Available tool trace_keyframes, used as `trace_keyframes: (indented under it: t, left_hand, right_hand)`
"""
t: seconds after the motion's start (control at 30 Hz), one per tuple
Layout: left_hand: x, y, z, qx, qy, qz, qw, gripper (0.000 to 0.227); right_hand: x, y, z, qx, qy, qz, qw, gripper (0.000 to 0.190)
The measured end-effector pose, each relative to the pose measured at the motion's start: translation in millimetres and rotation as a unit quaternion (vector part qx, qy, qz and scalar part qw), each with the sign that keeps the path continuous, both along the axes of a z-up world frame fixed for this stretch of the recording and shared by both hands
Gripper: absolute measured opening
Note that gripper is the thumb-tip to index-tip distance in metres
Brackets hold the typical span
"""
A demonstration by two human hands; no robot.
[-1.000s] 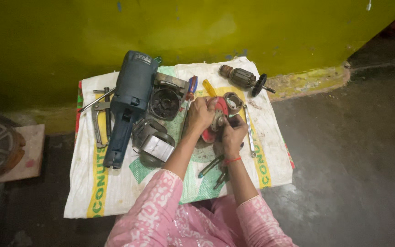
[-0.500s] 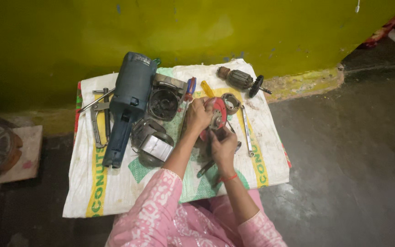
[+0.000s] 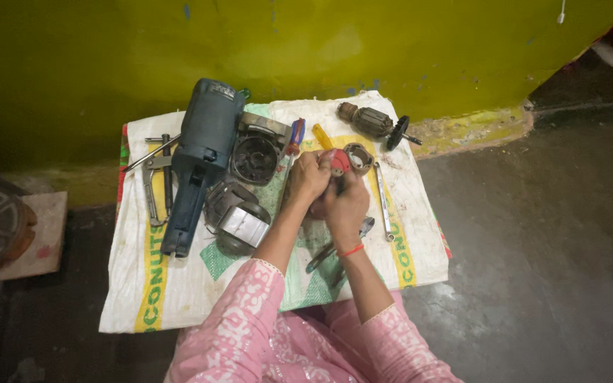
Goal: The person scrubs a red circular mechanical part with a wire brush, rotating it to clean different areas. They then switch to a smaller metal ring and continue scrubbing it with the same brush.
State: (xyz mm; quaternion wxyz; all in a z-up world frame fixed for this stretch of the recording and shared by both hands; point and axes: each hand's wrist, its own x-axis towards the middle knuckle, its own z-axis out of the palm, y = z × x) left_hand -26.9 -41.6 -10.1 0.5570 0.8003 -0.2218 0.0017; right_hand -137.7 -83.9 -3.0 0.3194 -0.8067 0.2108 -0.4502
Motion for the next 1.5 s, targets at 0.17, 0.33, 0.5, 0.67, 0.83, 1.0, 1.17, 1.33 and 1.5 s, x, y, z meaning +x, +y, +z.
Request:
trace_keyframes:
  t: [0.17,0.33,0.5,0.67,0.83,1.0,1.17,1.33,1.5]
  left_hand:
    - [-0.6,4.2,5.8,0.020,0.018,0.006,1.000,0.043]
    - [-4.1,7.1,9.5,0.024,0.014,-0.004,1.000,0.041]
    - [-4.4,8.0,5.9,0.017,-0.001,0.003,1.000,0.039]
    - [-1.0,5.4,-0.2,0.009,0.001,0.002,1.000,0.038]
    - [0.5,5.2,1.9,-0.025,0.018,-0.004,1.000,0.041]
    - [-6.6,13.4,8.6,0.001,0.041,-0.026,0.999,0.046]
    - [-6.7,16.1,9.8,0.000,0.052,-0.017,0.999,0.048]
    - [-5.7,12.3,10.0,-0.029,0.062,-0.033,0.997,0.050]
    - [-3.4,11.9,9.4,-0.022,0.052,-0.010,0.998,0.047]
  right_hand:
    - [13.4,-10.5,9.9,-0.071,0.016,-0.053,0.996,0.014]
    - [9.4,-16.3,9.8,0.011,0.062,-0.048,0.997,0.022]
    - [13.2,-6.1,2.9,0.021,0.109,-0.057,0.992,0.017]
    - [33.8,-25.5,1.0,-0.045,0.090,-0.079,0.992,0.015]
    - [23.0,-12.7,-2.6,-0.049,0.089,-0.049,0.994,0.017]
    - [6.1,10.0,6.5,-0.010,0.096,-0.054,0.994,0.017]
    - [8.5,11.8,2.9,-0.049,0.053,-0.027,0.997,0.013]
    - [9.2,4.0,-4.9,-0.036,0.083,-0.032,0.995,0.010]
    - [0.2,16.2,-9.2,-0.079,0.079,-0.001,0.994,0.025]
